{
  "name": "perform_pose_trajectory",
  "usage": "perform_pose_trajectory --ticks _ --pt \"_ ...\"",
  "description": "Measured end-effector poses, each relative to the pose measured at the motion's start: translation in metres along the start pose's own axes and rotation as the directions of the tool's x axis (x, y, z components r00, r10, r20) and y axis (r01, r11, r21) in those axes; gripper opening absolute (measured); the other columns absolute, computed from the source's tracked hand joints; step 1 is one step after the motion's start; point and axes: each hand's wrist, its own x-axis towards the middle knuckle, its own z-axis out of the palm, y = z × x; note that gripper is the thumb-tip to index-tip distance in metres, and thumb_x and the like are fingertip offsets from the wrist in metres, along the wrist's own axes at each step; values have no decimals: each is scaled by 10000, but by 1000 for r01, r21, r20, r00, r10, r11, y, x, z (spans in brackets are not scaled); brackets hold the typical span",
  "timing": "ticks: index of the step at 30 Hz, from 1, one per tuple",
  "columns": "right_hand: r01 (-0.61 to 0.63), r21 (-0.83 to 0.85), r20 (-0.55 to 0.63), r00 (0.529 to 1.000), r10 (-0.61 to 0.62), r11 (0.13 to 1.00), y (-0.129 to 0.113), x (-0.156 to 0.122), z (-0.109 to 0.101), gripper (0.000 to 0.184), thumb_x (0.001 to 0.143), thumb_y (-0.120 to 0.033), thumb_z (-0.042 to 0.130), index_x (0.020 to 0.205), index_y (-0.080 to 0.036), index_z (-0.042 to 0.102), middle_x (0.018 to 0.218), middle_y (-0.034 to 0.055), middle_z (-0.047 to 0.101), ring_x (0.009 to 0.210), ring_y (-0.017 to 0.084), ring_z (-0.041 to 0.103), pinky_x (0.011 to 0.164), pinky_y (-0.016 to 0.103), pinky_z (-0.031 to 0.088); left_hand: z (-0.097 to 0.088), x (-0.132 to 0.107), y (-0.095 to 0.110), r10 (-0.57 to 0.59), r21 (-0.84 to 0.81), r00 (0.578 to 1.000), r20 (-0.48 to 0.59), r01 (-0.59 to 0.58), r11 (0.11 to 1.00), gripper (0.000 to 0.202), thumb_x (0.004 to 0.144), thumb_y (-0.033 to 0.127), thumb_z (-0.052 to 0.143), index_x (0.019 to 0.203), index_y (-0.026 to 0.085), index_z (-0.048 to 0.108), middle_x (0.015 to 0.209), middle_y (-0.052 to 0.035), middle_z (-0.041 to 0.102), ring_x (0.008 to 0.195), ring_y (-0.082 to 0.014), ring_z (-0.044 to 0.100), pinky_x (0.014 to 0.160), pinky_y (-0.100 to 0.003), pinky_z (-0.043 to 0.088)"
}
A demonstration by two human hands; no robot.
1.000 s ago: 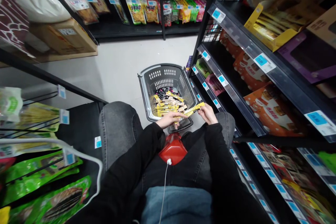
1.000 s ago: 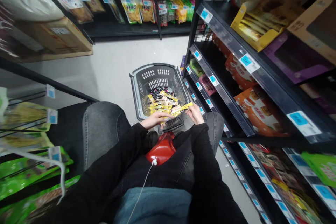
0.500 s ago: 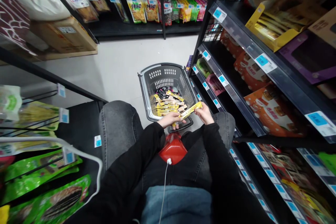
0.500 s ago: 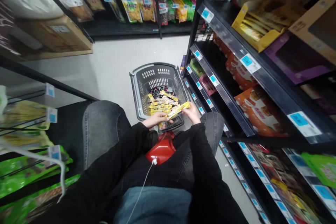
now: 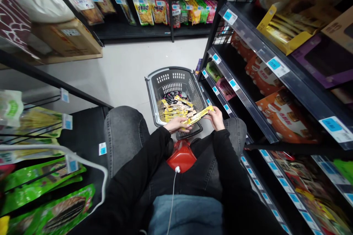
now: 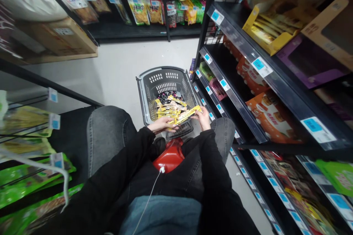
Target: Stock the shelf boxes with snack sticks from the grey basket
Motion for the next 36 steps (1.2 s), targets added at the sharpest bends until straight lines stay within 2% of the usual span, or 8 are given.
perform_pose_trajectory --ticks 6,9,13,19,25,28,32,36 --pt "84 43 40 996 -86 996 -3 -5 6 243 655 -237 647 827 -205 478 757 -19 606 696 125 611 625 271 545 -9 4 -1 -97 -208 973 -211 52 977 396 616 -58 633 963 131 640 722 -47 664 607 -107 642 458 -120 469" --pt "111 58 62 992 -114 992 -5 -7 8 254 665 -247 652 840 -213 471 784 -12 616 738 136 621 663 287 544 -11 7 -1 -62 -371 962 -267 -42 928 342 671 -82 538 927 119 646 664 -31 629 570 -77 611 522 -126 490" --pt "103 70 97 989 -110 992 -4 -9 9 268 659 -245 663 837 -218 464 772 -17 607 752 137 621 698 308 544 -11 11 -1 -40 -479 908 -417 -183 859 295 658 -108 457 805 79 633 628 -42 594 529 -75 570 559 -168 510" --pt "94 86 82 992 -101 992 6 -9 18 244 660 -229 651 821 -211 468 770 -27 583 725 109 607 707 298 553 -10 9 -1 79 -432 855 -513 -337 837 291 588 -97 432 720 66 633 589 -42 583 439 -48 476 458 -145 461" --pt "129 134 -60 991 -122 983 8 -2 14 211 674 -229 605 817 -207 452 704 -45 573 609 92 585 679 337 570 -3 1 8 315 -301 794 -519 -515 803 222 585 3 571 774 90 649 721 -34 644 609 -72 584 596 -150 512" --pt "107 128 -71 993 -98 986 6 0 10 223 673 -236 604 820 -207 438 706 -37 586 592 103 595 697 359 568 -1 -1 9 378 -205 780 -499 -530 823 247 593 53 611 837 92 624 733 -33 647 666 -109 630 660 -200 539" --pt "93 105 -59 994 -87 990 4 0 8 234 674 -256 605 838 -203 447 744 -15 600 615 118 614 735 368 560 -1 -2 9 382 -141 785 -488 -503 853 255 686 109 533 933 84 593 755 -66 655 662 -157 657 677 -300 562" --pt "104 78 -72 993 -98 992 5 1 8 242 687 -293 593 857 -211 442 761 -19 595 608 117 611 721 376 560 0 -5 12 390 -89 795 -465 -480 873 305 728 142 506 1017 80 579 783 -77 661 700 -167 667 721 -313 556"
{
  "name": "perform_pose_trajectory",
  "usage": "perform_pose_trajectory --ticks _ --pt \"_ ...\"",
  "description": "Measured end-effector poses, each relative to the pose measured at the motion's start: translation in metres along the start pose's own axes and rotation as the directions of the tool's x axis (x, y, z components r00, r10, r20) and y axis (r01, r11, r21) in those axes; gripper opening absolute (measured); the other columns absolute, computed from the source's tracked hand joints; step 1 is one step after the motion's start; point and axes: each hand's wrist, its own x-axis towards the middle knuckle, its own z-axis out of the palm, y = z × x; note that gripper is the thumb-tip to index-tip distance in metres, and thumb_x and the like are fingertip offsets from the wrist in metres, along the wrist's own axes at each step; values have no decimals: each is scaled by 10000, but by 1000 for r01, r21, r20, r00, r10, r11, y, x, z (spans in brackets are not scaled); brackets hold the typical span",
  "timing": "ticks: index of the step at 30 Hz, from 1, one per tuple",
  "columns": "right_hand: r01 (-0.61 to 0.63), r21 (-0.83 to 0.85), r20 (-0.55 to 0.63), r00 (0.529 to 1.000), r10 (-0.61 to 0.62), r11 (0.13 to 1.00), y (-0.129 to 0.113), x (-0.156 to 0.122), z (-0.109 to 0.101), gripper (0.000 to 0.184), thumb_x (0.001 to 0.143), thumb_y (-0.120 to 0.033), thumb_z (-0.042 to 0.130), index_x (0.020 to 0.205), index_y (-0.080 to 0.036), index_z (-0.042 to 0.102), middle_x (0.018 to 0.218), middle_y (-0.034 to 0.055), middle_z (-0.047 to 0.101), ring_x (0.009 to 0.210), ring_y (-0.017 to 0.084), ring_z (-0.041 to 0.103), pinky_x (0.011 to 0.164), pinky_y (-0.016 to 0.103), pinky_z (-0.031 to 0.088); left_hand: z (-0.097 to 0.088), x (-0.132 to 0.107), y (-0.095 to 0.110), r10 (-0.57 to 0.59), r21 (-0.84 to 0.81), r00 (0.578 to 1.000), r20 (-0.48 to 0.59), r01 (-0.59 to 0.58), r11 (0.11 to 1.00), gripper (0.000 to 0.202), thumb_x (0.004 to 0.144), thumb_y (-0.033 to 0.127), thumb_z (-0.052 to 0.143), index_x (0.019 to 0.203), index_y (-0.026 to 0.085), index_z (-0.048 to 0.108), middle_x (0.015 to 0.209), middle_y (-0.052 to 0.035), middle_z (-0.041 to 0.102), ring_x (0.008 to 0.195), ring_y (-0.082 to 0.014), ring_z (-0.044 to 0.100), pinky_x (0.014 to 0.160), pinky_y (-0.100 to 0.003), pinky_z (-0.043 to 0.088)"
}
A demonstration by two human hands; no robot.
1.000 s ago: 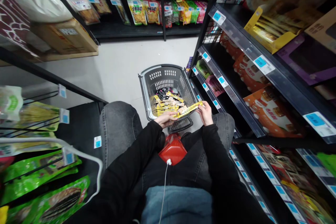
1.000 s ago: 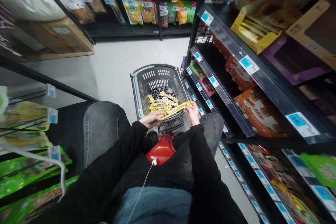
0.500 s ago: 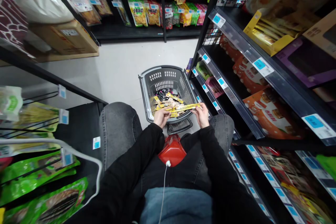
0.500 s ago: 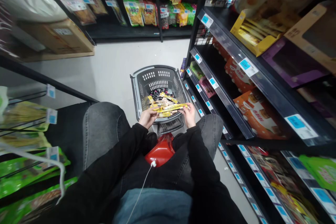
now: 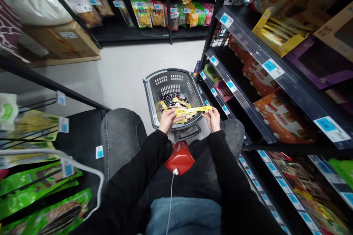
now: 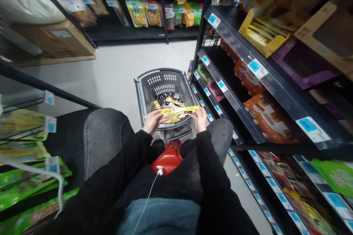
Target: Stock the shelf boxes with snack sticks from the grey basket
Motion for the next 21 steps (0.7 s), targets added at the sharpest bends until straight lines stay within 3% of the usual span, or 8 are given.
perform_pose_trajectory --ticks 4,6,8,11,14,16,21 --pt "4 -61 -30 1000 -6 998 6 3 -1 280 660 -280 618 872 -207 450 764 -23 588 613 107 595 686 336 554 -2 0 0 -27 209 997 72 11 978 352 686 132 550 1036 104 565 658 -18 636 580 -170 652 602 -318 563" --pt "32 -122 -30 999 -36 992 11 2 -1 341 609 -232 660 885 -201 463 768 -27 577 647 102 585 689 303 541 -3 1 -4 -117 376 980 159 49 925 306 652 145 607 955 109 582 603 -9 628 483 -163 619 505 -296 541" --pt "65 -150 -13 998 -68 986 14 0 2 423 556 -178 693 916 -203 471 794 -32 565 704 99 584 721 275 524 -3 1 -9 -226 496 937 267 68 866 217 634 196 656 824 110 597 597 -28 639 449 -155 598 461 -273 517" --pt "76 -115 63 996 -69 990 16 -5 7 559 527 -144 708 1015 -235 452 916 -23 548 799 102 595 772 264 504 1 -3 -15 -308 560 882 356 63 826 217 639 293 679 723 121 577 595 -38 645 446 -145 590 448 -249 494" --pt "49 -103 148 988 -34 993 16 -9 11 659 501 -133 723 1078 -259 429 1003 -9 534 850 116 601 781 267 501 5 -7 -17 -314 582 874 372 44 812 264 683 385 642 747 143 556 515 -5 613 361 -128 541 378 -224 430" --pt "26 -123 139 990 -9 992 17 -10 13 612 507 -149 724 1046 -240 449 945 -13 557 814 114 606 746 250 508 7 -9 -17 -316 588 871 375 39 808 273 705 415 619 739 153 552 446 12 577 325 -127 517 348 -209 389" --pt "-29 -135 -11 1000 27 990 19 -3 10 277 637 -315 642 838 -184 505 734 -18 583 586 92 578 518 208 506 8 -9 -14 -373 587 850 372 96 804 243 704 380 632 689 146 571 420 -4 579 331 -134 524 351 -208 381"
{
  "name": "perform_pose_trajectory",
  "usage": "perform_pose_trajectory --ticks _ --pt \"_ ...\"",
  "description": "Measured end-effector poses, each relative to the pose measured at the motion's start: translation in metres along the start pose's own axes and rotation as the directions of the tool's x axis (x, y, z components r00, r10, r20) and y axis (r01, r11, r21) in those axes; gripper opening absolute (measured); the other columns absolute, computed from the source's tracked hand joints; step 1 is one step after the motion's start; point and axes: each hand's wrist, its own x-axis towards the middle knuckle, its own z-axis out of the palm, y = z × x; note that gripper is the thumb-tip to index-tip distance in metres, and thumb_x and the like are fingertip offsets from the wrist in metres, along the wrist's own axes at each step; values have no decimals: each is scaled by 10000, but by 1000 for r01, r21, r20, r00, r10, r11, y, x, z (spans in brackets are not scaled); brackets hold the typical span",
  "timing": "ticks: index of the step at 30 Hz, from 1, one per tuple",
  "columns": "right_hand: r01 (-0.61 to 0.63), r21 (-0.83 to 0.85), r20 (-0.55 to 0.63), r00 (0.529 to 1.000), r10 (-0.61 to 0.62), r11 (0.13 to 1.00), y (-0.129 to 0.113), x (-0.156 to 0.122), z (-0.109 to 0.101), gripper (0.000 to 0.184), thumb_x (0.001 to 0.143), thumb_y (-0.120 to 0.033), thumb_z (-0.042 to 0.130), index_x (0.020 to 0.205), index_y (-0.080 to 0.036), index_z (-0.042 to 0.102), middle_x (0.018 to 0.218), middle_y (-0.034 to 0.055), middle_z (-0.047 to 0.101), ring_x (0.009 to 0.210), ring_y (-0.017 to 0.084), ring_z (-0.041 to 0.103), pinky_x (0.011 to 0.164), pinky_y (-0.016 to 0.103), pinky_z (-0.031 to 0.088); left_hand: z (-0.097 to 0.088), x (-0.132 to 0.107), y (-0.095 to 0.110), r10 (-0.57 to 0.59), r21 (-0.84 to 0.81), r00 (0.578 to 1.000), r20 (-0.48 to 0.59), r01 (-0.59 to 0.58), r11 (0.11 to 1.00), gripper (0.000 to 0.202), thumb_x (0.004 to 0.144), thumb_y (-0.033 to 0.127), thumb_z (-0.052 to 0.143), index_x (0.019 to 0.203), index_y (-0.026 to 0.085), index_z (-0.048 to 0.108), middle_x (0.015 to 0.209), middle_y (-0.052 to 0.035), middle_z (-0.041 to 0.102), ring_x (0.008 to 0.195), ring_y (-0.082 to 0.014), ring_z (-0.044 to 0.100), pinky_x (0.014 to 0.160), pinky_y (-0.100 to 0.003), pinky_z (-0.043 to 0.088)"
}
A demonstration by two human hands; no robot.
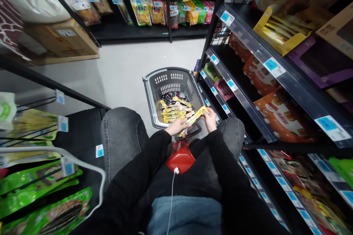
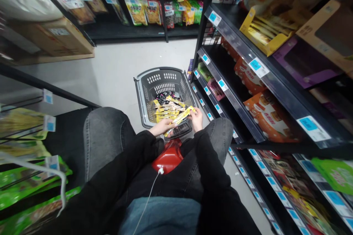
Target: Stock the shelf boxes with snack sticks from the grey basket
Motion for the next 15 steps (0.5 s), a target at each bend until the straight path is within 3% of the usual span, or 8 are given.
perform_pose_trajectory --ticks 4,7,8,10,12,15 --pt "-27 -27 -28 999 26 999 0 6 -10 247 651 -371 623 736 -192 476 636 -35 578 491 87 550 444 207 496 -2 0 0 -28 -69 996 90 35 997 246 656 340 695 744 130 603 498 -21 629 389 -129 560 393 -206 417" --pt "-12 -32 -90 996 9 999 0 11 -17 249 671 -384 606 726 -198 451 597 -44 572 478 92 554 461 226 515 -7 2 -1 -24 -180 991 131 47 983 289 594 249 756 807 119 611 609 -43 670 495 -135 605 503 -234 491" --pt "-3 -30 -113 994 0 1000 1 13 -18 246 679 -384 600 733 -200 446 596 -43 574 482 95 560 479 238 524 -10 4 -2 -10 -220 996 87 29 975 303 585 221 763 825 114 612 645 -50 676 533 -142 617 546 -251 508" --pt "10 -23 -143 990 -13 1000 5 20 -14 242 694 -387 588 746 -206 437 594 -43 575 485 102 570 516 264 538 -20 7 -3 13 -289 994 -109 -44 956 321 595 188 753 868 103 607 714 -67 680 608 -161 638 623 -284 526" --pt "17 -29 -130 991 -21 999 14 29 -3 241 700 -395 583 750 -211 434 600 -42 574 487 107 573 545 285 542 -31 8 -6 7 -302 921 -389 -135 944 345 617 172 729 925 99 591 821 -91 676 708 -184 651 690 -309 526" --pt "7 -197 2 1000 -7 980 32 44 18 224 702 -397 575 713 -215 445 582 -40 558 489 110 563 554 284 528 -48 6 -11 51 -115 680 -732 -197 974 426 603 162 723 998 140 564 1022 -116 638 964 -227 606 849 -343 473"
